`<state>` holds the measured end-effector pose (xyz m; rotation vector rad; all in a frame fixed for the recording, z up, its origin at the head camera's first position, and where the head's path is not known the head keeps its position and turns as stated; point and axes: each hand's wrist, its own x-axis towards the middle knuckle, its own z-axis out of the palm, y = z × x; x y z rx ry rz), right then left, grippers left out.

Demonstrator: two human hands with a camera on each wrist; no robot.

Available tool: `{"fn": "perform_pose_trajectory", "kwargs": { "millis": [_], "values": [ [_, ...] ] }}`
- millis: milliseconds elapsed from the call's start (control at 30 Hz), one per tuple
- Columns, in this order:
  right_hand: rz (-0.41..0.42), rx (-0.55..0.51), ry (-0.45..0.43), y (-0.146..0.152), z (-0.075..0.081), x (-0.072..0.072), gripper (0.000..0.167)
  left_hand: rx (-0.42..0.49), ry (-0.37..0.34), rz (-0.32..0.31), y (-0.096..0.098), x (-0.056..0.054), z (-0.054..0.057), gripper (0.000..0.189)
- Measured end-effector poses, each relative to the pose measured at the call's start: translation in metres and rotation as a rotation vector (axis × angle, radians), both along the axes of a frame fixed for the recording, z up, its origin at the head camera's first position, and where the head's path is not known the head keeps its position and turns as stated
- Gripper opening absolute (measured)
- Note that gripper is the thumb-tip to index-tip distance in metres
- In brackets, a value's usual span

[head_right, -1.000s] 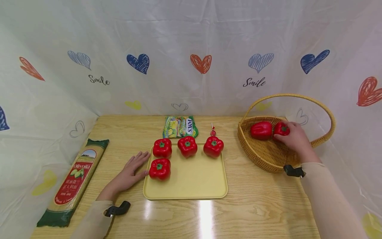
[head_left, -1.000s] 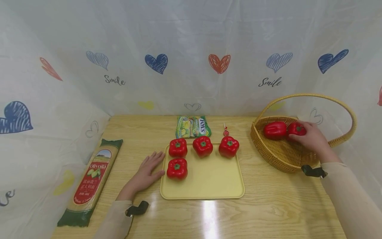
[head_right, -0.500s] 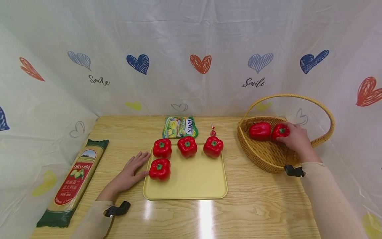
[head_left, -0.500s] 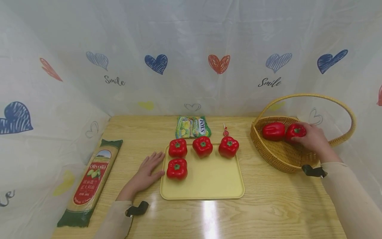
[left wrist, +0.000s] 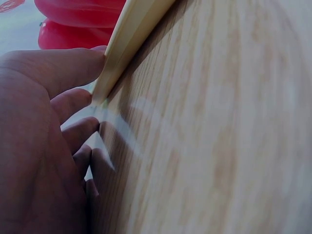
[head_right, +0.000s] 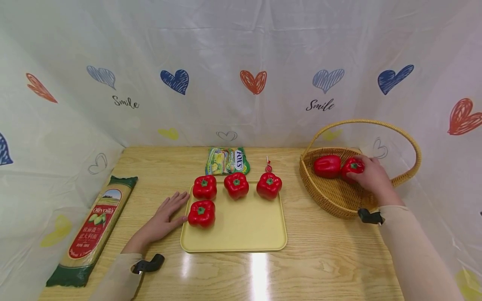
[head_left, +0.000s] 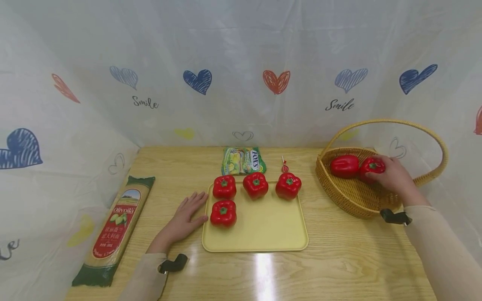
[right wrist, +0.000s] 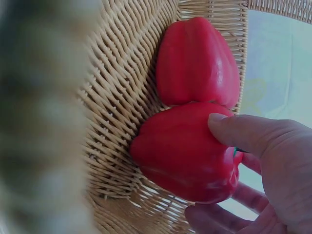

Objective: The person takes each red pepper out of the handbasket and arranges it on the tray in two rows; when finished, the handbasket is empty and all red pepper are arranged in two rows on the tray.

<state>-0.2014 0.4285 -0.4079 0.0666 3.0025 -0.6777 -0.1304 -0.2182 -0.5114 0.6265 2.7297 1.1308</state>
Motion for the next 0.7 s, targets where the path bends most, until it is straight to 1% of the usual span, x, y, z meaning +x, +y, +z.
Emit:
{"fn": "perform_pose_trajectory", "kwargs": {
  "millis": [200, 467, 700],
  "values": [
    [0.008, 0.020, -0.002, -0.005, 0.003, 0.003, 0.072, -0.003, 0.003, 0.000, 0.000, 0.000, -0.001, 0.070],
    [0.031, 0.028, -0.068, -0.013, 0.008, 0.010, 0.078, 0.005, 0.002, 0.001, 0.000, 0.001, 0.000, 0.070],
    [0.055, 0.015, -0.024, -0.015, 0.004, 0.014, 0.076, 0.004, 0.025, 0.001, 0.000, 0.000, 0.000, 0.069]
  ]
}}
